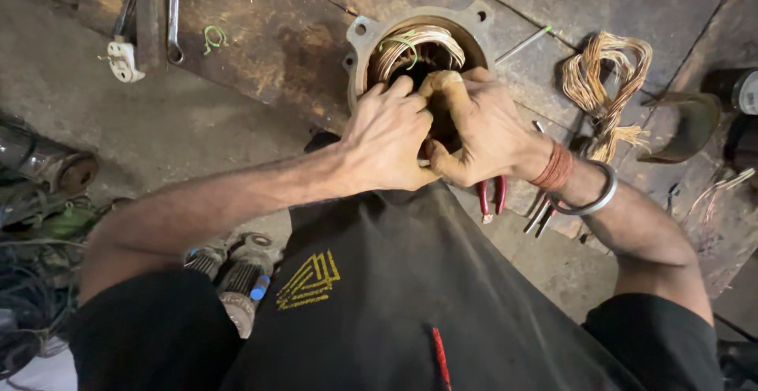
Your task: The person removes old burnt copper wire windings from an electric motor stator housing, pulling bundles of wire out by hand and gripping stubborn sections with pliers. They gather the extracted wire into bundles and set them on the workbench while continuing to clear the housing.
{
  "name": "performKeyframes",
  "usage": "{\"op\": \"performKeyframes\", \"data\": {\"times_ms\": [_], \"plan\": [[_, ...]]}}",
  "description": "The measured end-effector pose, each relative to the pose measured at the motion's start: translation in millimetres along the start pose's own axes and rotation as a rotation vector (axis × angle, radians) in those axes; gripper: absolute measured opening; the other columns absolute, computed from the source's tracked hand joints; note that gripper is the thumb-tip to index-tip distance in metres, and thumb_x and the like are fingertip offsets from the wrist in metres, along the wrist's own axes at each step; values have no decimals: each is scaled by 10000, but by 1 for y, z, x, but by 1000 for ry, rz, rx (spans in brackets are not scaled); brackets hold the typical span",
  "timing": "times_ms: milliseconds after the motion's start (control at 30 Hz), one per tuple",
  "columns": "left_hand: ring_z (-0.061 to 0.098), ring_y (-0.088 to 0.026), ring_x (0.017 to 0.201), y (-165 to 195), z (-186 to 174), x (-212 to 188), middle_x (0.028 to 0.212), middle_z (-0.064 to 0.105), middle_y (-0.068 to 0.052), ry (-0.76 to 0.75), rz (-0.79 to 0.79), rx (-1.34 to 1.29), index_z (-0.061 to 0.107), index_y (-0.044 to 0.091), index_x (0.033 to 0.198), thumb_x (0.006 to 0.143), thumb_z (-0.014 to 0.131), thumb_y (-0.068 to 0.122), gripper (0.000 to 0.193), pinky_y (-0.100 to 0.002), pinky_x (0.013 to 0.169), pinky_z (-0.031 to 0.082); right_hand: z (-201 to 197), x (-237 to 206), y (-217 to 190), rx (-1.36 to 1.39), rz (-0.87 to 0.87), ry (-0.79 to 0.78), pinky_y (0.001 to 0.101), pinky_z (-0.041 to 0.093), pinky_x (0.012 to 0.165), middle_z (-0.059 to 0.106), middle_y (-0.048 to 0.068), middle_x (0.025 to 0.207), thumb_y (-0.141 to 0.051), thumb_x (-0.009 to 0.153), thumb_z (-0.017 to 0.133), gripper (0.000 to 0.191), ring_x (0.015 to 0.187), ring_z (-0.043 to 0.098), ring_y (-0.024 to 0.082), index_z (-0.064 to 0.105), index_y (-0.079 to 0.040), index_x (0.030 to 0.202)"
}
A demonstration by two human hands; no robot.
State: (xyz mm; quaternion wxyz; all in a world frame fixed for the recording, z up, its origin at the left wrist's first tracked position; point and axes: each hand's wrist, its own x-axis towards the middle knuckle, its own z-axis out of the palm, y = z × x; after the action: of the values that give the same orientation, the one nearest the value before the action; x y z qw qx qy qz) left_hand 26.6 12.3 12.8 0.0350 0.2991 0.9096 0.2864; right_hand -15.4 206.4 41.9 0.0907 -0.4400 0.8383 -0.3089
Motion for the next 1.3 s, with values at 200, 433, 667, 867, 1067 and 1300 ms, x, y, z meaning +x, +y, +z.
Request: {"op": "performKeyframes", "data": {"times_ms": [200,433,667,867,1067,1300], "plan": [[604,-367,927,2,-1,0,805,696,-181,27,5,-15,744,-5,752,593,821,606,635,-490,715,473,2,-4,2,17,70,45,445,441,704,607,146,799,-314,710,730,531,695,572,369,532,-39,1118],[691,-412,683,0,-16,13,662,693,-227,-161,-7,-23,725,-20,644,609,824,693,720,-490,633,553,1,-3,-6,-139,-75,-58,505,513,764,576,181,692,-303,805,682,655,667,586,406,492,61,1315],[689,-356,547,-6,-24,24,588,672,-199,-181,-19,-21,723,17,607,589,818,715,704,-462,531,545,4,14,1,-121,190,-209,500,423,462,521,177,517,-255,730,686,670,491,543,429,429,56,1265],[698,-345,573,-2,-30,21,583,667,-193,-139,-78,-81,726,23,618,604,805,747,729,-453,562,548,-3,18,-2,68,252,-146,500,423,459,559,140,552,-222,680,717,607,494,575,397,460,-26,1195],[710,-347,675,5,-48,36,653,705,-172,-296,-70,-79,762,44,667,577,803,777,740,-458,680,553,-10,10,7,171,199,-165,510,452,493,616,141,637,-289,776,806,621,567,617,398,449,-84,1242],[656,-364,957,2,-57,25,970,751,-132,-288,34,-140,776,68,989,845,761,417,378,-435,842,527,-17,2,7,17,111,-232,549,453,554,615,178,668,-190,812,765,728,649,601,455,351,-39,1391]]}}
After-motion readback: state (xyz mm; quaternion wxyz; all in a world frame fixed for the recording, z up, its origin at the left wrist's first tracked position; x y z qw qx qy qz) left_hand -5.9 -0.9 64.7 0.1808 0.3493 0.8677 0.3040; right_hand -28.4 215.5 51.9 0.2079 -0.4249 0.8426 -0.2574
